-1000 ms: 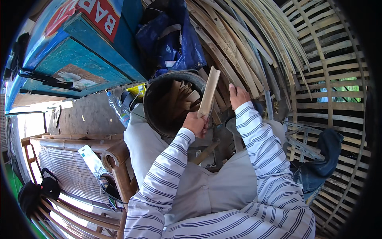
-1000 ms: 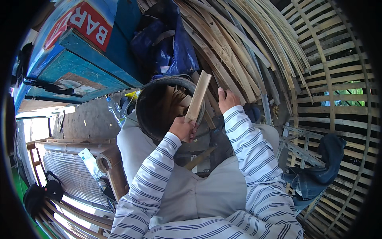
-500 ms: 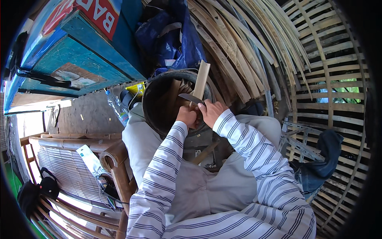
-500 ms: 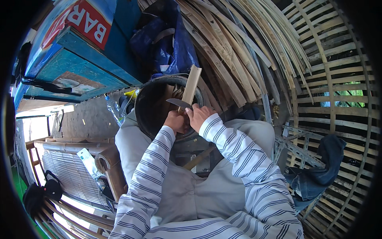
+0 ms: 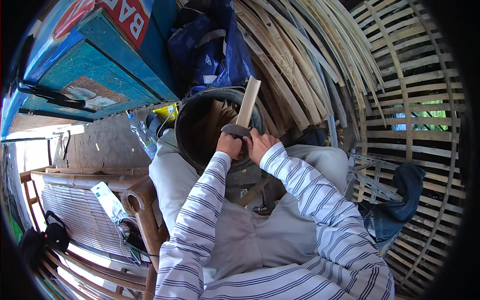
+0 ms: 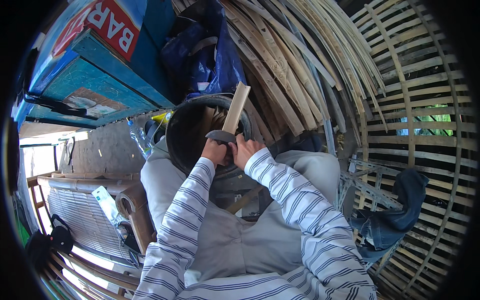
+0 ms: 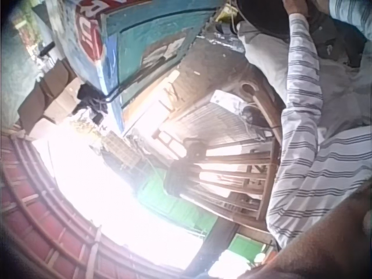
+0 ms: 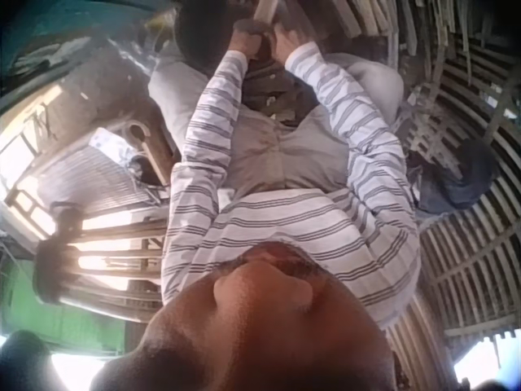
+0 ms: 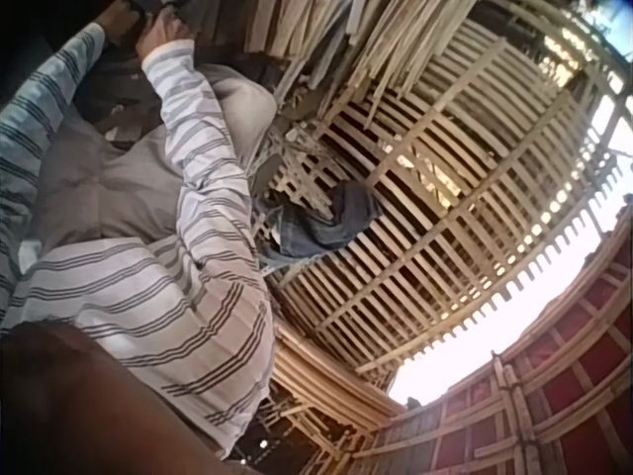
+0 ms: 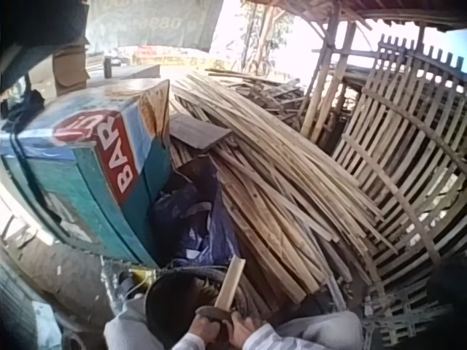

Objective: The person is shaving and smoothing bamboo strips with a knife.

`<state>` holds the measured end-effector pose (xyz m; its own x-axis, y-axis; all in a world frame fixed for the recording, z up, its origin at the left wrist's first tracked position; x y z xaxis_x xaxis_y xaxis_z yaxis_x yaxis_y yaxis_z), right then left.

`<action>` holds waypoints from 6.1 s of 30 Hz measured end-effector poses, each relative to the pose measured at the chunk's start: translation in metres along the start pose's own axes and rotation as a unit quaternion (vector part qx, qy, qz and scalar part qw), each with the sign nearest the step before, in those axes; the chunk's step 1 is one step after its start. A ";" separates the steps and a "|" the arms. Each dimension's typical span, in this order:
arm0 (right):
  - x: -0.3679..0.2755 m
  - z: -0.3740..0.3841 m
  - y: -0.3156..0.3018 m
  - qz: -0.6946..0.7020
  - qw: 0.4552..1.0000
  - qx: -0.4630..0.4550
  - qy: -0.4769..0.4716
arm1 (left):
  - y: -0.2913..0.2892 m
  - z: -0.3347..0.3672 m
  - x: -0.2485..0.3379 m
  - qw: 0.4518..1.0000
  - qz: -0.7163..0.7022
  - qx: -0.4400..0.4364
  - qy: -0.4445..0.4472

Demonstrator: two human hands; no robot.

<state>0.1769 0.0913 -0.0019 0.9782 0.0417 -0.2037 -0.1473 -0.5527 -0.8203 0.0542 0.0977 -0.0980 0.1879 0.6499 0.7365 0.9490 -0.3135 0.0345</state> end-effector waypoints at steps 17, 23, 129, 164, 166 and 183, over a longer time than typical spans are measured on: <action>0.076 0.061 -0.006 0.058 0.970 0.068 0.227 | 0.034 -0.045 0.021 0.993 0.113 0.029 -0.032; 0.081 0.050 -0.037 0.123 0.975 0.082 0.168 | 0.019 -0.051 0.034 0.989 -0.125 -0.025 -0.075; 0.080 0.062 -0.047 0.013 0.980 0.058 0.189 | 0.014 -0.047 0.013 0.984 0.179 0.017 -0.010; 0.116 0.068 -0.032 0.074 0.975 0.103 0.183 | 0.006 -0.057 0.031 0.933 0.331 0.126 0.057; 0.097 0.044 -0.041 0.110 0.978 0.082 0.156 | 0.004 -0.065 0.051 0.932 0.336 0.137 0.017; 0.007 -0.026 -0.013 0.049 0.996 0.059 -0.034 | 0.010 -0.057 0.058 0.916 0.371 0.149 0.014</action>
<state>0.1893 0.0773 0.0211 0.9468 0.0505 -0.3179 -0.2615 -0.4555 -0.8510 0.0598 0.0928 -0.0170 0.8074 0.3143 0.4993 0.5897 -0.4561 -0.6665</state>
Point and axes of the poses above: each hand's wrist, its own z-axis towards the middle knuckle, its own y-axis out of the palm, x = y × z, the point moved 4 cm from there along z, towards the middle knuckle, and after that the axes turned 9 degrees about -x, right-handed, at the moved point
